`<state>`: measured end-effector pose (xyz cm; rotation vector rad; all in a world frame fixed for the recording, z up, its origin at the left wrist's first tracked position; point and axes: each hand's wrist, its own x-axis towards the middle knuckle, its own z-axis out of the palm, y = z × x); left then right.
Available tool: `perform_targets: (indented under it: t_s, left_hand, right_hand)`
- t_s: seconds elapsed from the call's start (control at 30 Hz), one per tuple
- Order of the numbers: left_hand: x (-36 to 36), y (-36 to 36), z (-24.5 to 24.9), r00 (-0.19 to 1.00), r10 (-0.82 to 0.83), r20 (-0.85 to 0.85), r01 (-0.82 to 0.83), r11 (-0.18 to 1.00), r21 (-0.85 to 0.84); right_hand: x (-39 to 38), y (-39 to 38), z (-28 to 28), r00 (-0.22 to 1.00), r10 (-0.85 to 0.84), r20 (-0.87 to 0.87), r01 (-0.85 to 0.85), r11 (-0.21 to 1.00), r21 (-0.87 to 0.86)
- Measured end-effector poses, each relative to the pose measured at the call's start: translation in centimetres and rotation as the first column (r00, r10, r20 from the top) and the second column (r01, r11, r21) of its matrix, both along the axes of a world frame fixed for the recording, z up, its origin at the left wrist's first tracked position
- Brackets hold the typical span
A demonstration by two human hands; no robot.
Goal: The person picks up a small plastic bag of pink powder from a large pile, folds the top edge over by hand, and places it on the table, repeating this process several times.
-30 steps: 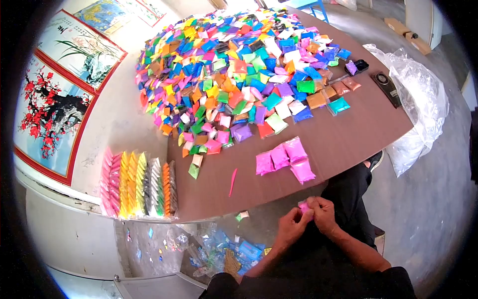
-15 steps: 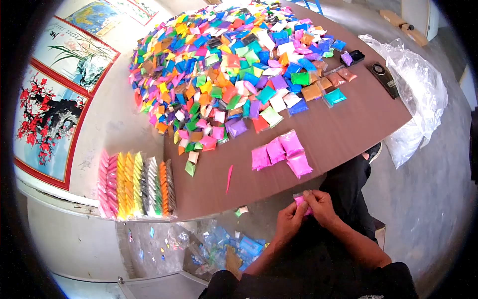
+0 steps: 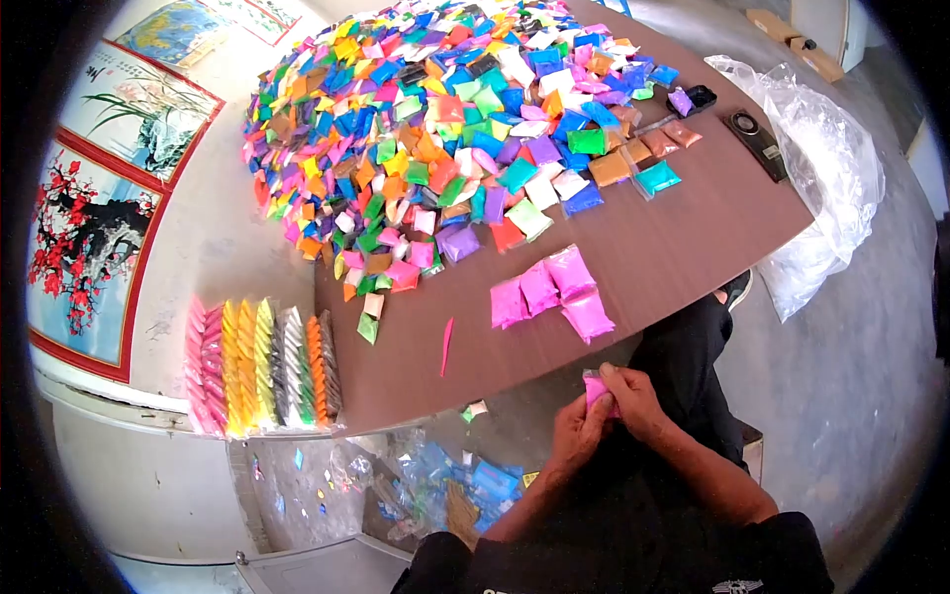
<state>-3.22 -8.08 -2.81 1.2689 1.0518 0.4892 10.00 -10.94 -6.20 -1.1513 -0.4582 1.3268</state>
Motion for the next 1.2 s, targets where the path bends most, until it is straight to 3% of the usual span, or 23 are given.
perform_targets:
  t_s: [0.13, 0.27, 0.33, 0.47, 0.67, 0.73, 0.87, 0.93, 1.03, 1.2]
  left_hand:
    - [-0.5, 0.3, 0.2, 0.997, -0.062, -0.050, 0.062, 0.998, -0.015]
    - [-0.6, 0.3, 1.0, 0.998, -0.036, -0.046, 0.032, 0.996, -0.086]
    - [-0.4, 0.2, 0.9, 0.999, 0.044, -0.024, -0.047, 0.990, -0.131]
    - [-0.7, 0.3, 0.1, 0.998, 0.048, 0.042, -0.043, 0.990, -0.131]
    - [-0.8, 1.0, 0.2, 1.000, -0.009, 0.020, 0.010, 1.000, -0.025]
    - [-0.6, 0.9, 0.7, 0.993, -0.063, -0.099, 0.075, 0.990, 0.121]
    - [-1.0, 0.5, -0.8, 0.989, -0.074, -0.129, 0.092, 0.986, 0.138]
    - [-1.1, 0.5, -1.3, 0.997, 0.011, -0.081, -0.003, 0.996, 0.090]
    - [-1.3, 0.9, -1.3, 0.999, 0.022, -0.028, -0.020, 0.997, 0.071]
    - [-0.7, 1.1, -1.4, 0.999, 0.043, 0.030, -0.046, 0.994, 0.099]
  right_hand:
    - [-0.5, -0.1, -0.8, 1.000, -0.012, -0.001, 0.012, 0.999, 0.038]
    - [-0.8, -0.1, -0.1, 0.997, -0.063, 0.042, 0.058, 0.993, 0.108]
    - [-0.7, -0.5, -0.7, 0.996, -0.006, 0.090, -0.001, 0.997, 0.075]
    - [-0.5, -0.3, -0.5, 0.983, 0.009, 0.182, -0.034, 0.991, 0.130]
    - [-0.4, -0.1, -1.3, 0.999, 0.003, 0.044, -0.007, 0.997, 0.079]
    - [-0.3, 0.0, -1.2, 1.000, 0.011, 0.006, -0.011, 0.998, 0.061]
    - [-0.5, 0.1, -0.8, 0.987, -0.056, 0.148, 0.041, 0.994, 0.103]
    - [-0.6, 0.0, -1.0, 0.990, -0.014, 0.142, -0.004, 0.993, 0.122]
    - [-0.4, -0.1, -1.2, 0.976, 0.033, 0.214, -0.069, 0.984, 0.163]
    - [-0.3, 0.1, -1.7, 0.988, 0.032, 0.148, -0.051, 0.991, 0.123]
